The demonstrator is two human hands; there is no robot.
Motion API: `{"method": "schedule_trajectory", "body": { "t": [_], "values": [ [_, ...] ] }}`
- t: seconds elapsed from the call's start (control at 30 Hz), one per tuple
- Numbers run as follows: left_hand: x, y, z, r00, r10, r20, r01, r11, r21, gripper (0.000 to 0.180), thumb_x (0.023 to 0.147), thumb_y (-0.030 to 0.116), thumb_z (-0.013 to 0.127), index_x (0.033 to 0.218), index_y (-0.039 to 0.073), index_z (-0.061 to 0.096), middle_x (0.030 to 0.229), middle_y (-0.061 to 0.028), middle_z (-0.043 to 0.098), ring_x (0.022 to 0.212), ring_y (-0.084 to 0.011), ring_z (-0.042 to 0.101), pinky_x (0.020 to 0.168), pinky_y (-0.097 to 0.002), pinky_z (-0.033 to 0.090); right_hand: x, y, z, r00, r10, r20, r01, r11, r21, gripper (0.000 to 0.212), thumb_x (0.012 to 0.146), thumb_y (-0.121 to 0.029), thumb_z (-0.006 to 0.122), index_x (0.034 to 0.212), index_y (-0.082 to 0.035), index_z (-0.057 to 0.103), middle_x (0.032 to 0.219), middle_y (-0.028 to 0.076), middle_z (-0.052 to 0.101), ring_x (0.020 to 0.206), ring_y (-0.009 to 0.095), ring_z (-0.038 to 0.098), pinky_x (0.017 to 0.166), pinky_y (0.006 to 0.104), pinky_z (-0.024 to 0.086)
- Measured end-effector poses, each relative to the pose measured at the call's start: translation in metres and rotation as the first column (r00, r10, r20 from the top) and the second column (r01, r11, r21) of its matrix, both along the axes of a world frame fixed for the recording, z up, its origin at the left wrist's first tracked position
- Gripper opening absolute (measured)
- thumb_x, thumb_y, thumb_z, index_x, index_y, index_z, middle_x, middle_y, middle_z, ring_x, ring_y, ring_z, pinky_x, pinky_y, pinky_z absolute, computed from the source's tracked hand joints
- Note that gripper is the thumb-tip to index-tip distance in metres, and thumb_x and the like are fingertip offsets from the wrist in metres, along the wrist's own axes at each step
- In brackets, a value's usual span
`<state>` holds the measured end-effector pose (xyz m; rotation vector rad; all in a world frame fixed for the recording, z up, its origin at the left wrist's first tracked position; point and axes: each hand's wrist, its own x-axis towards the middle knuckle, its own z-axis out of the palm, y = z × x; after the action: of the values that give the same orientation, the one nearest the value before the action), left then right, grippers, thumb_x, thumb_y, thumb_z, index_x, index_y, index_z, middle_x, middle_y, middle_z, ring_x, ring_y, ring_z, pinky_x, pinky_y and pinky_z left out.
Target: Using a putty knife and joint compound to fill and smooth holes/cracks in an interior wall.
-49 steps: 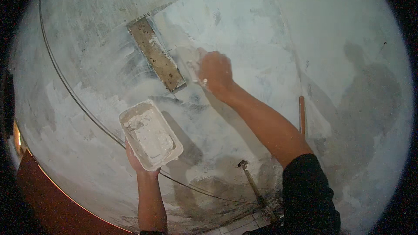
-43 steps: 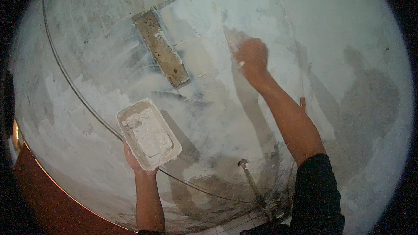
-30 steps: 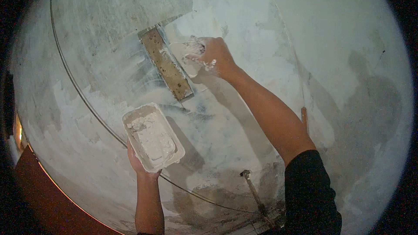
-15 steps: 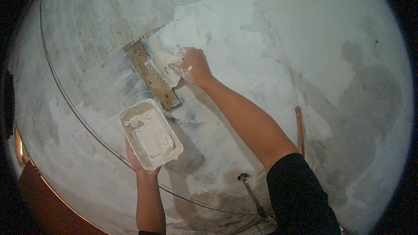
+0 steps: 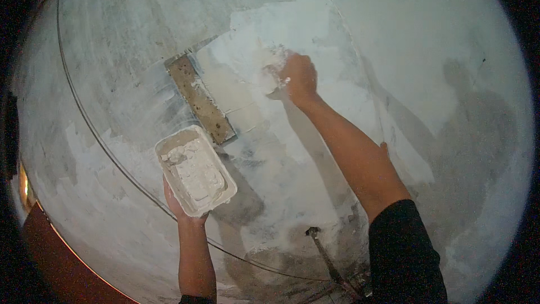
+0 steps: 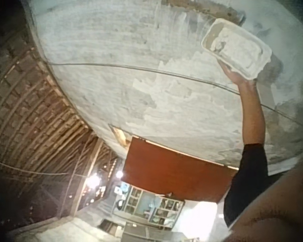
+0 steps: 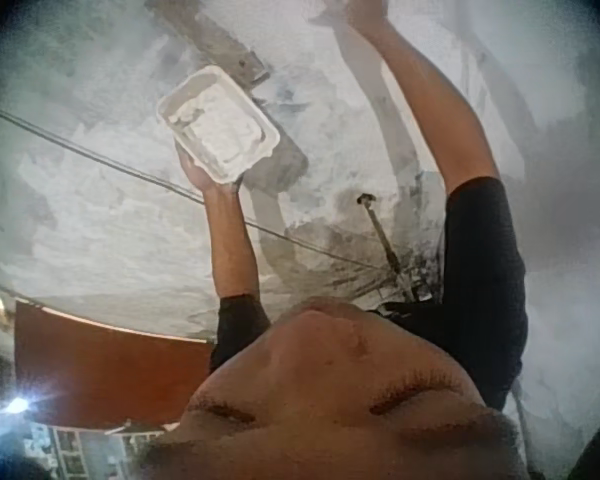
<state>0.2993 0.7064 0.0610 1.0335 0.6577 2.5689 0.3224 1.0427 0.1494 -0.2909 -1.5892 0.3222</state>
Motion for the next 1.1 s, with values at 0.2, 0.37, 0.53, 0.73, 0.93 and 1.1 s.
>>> {"method": "schedule_trajectory", "body": {
  "t": [0.2,0.37,0.53,0.73,0.93,1.1],
  "values": [
    [-0.012,-0.027,0.001,1.000,0.005,-0.019,-0.005,1.000,0.003,0.050,0.100,0.043,0.034,0.135,0.009,0.048,0.129,-0.0105,0.056,0.111,-0.0299,0.060,0.093,-0.0444,0.052,0.037,-0.076,0.003,0.998,0.068,-0.013,-0.064,0.981,0.186,0.048,0.078,-0.040,0.074,0.098,0.003,0.067,0.076,0.022,0.066,0.070,0.038,0.064,0.068,0.0399,0.052],
    [-0.018,-0.025,-0.008,1.000,0.005,0.029,-0.007,0.999,0.053,0.051,0.099,0.040,0.033,0.136,0.007,0.046,0.130,-0.0154,0.055,0.110,-0.0351,0.060,0.091,-0.0489,0.052,0.003,-0.106,-0.010,0.957,0.255,0.138,-0.271,0.956,0.114,0.043,0.081,-0.039,0.071,0.092,0.002,0.064,0.073,0.023,0.065,0.072,0.040,0.065,0.068,0.0446,0.053],
    [-0.037,-0.030,-0.021,1.000,0.005,-0.007,-0.005,1.000,0.026,0.051,0.100,0.042,0.034,0.136,0.009,0.048,0.131,-0.0108,0.055,0.113,-0.0315,0.059,0.093,-0.0470,0.051,-0.030,-0.106,-0.024,0.961,0.222,0.164,-0.231,0.972,0.037,0.045,0.081,-0.038,0.071,0.095,0.004,0.065,0.074,0.024,0.065,0.071,0.039,0.064,0.070,0.0431,0.051],
    [-0.060,-0.039,-0.036,0.999,0.032,0.025,-0.033,0.999,0.026,0.049,0.099,0.041,0.035,0.134,0.009,0.049,0.130,-0.0101,0.056,0.112,-0.0303,0.059,0.092,-0.0456,0.052,-0.059,-0.066,-0.047,0.994,-0.082,0.075,0.076,0.994,0.079,0.040,0.080,-0.037,0.072,0.092,0.000,0.067,0.071,0.022,0.065,0.067,0.038,0.064,0.064,0.0441,0.052],
    [-0.071,-0.032,-0.043,0.993,0.097,0.063,-0.098,0.995,0.014,0.050,0.098,0.038,0.035,0.134,0.005,0.046,0.127,-0.0159,0.057,0.104,-0.0345,0.063,0.084,-0.0492,0.056,-0.012,-0.079,-0.076,0.999,0.026,0.023,-0.024,0.993,-0.111,0.044,0.078,-0.033,0.075,0.103,0.003,0.067,0.074,0.023,0.065,0.063,0.038,0.063,0.060,0.0390,0.051],
    [-0.060,-0.014,-0.042,0.997,0.053,0.064,-0.053,0.999,0.001,0.050,0.099,0.038,0.035,0.135,0.005,0.045,0.127,-0.0162,0.056,0.105,-0.0343,0.063,0.084,-0.0491,0.057,-0.027,-0.093,-0.101,0.969,0.245,0.033,-0.242,0.968,-0.060,0.045,0.077,-0.028,0.075,0.106,0.006,0.065,0.080,0.025,0.066,0.069,0.036,0.065,0.066,0.0392,0.051]
  ]
}}
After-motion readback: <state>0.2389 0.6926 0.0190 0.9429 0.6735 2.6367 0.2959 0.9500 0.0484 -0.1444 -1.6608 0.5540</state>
